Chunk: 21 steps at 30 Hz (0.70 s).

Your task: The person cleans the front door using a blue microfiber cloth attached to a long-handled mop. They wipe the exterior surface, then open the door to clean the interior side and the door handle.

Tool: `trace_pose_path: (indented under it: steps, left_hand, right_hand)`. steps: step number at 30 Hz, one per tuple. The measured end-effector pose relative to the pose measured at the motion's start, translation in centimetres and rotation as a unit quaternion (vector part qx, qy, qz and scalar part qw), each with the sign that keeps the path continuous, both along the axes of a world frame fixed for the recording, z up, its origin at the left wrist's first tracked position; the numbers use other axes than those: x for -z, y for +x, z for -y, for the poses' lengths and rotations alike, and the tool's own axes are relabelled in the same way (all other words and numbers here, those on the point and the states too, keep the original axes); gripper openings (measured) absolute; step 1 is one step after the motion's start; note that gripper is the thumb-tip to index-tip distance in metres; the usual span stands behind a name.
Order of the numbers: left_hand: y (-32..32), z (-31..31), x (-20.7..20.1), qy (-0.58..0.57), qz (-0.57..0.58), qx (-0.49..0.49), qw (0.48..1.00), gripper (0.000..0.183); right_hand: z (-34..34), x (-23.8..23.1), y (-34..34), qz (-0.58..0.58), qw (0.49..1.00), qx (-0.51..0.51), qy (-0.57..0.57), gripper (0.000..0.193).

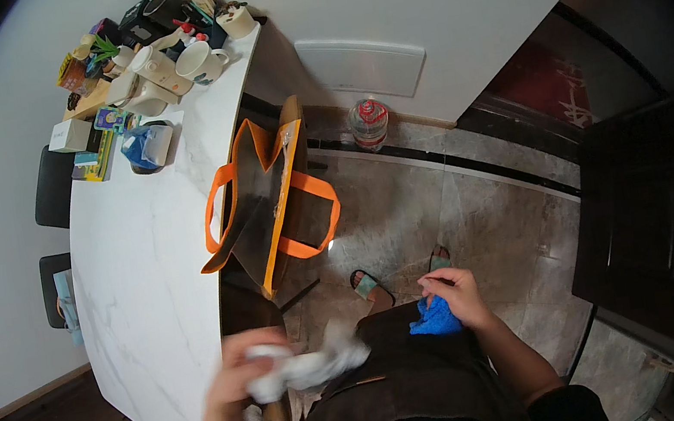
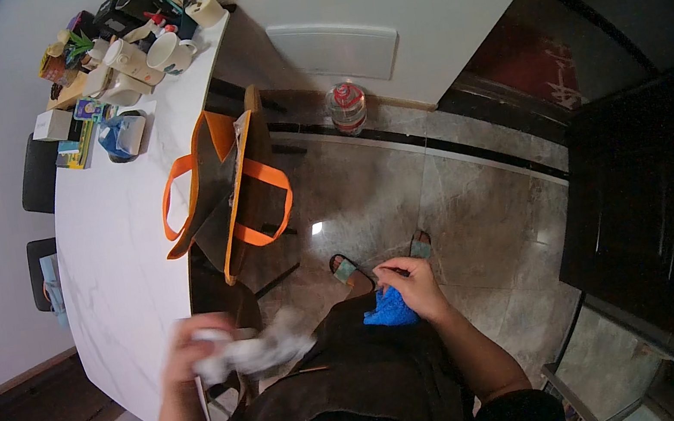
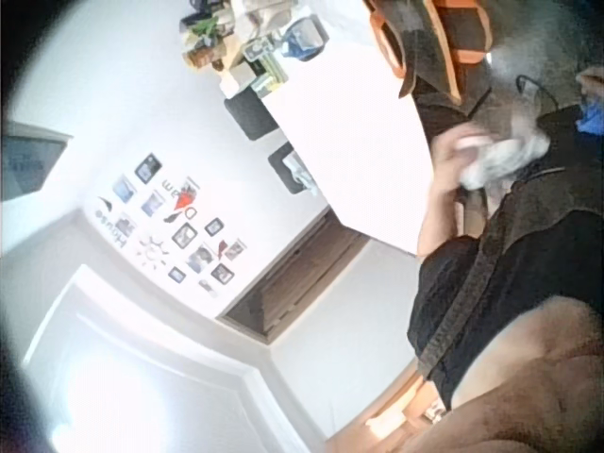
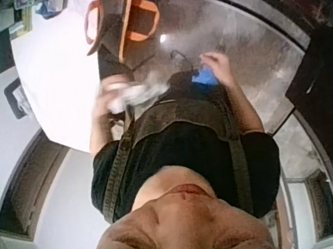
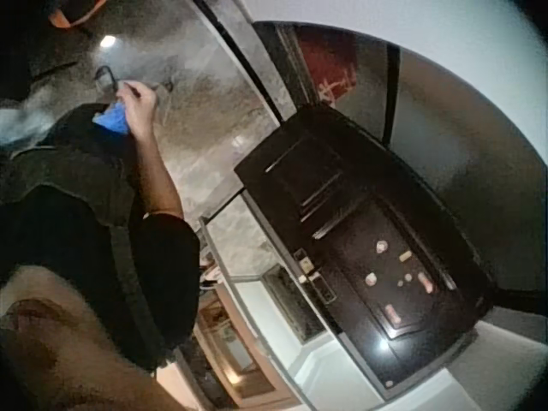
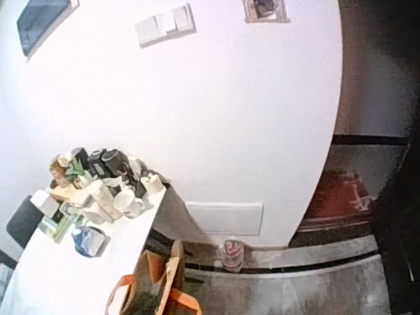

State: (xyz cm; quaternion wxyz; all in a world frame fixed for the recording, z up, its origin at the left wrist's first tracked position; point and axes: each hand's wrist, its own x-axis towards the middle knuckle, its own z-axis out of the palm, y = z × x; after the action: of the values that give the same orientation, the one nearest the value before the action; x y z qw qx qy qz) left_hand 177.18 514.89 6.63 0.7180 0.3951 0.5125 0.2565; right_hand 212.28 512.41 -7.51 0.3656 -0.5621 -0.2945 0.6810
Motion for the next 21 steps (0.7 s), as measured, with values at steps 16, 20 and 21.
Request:
trace_pose_path:
  steps: [16,20,21]
  left_hand:
    - [-10.3,3.1,10.6,0.145,-0.697,-0.142,0.688,0.026]
    - [-0.8,10.7,14.0,-0.012,-0.611,0.011,0.791,0.011]
    - [2.0,9.7,14.1,-0.021,-0.592,0.049,0.804,0.012]
  right_hand:
    - [-6.5,4.7,7.8,-0.004,0.999,0.016,-0.049,0.019]
    - [-6.9,9.6,9.3,-0.012,0.993,0.042,-0.112,0.018]
    - [-7.3,10.4,9.7,-0.019,0.988,0.020,-0.154,0.018]
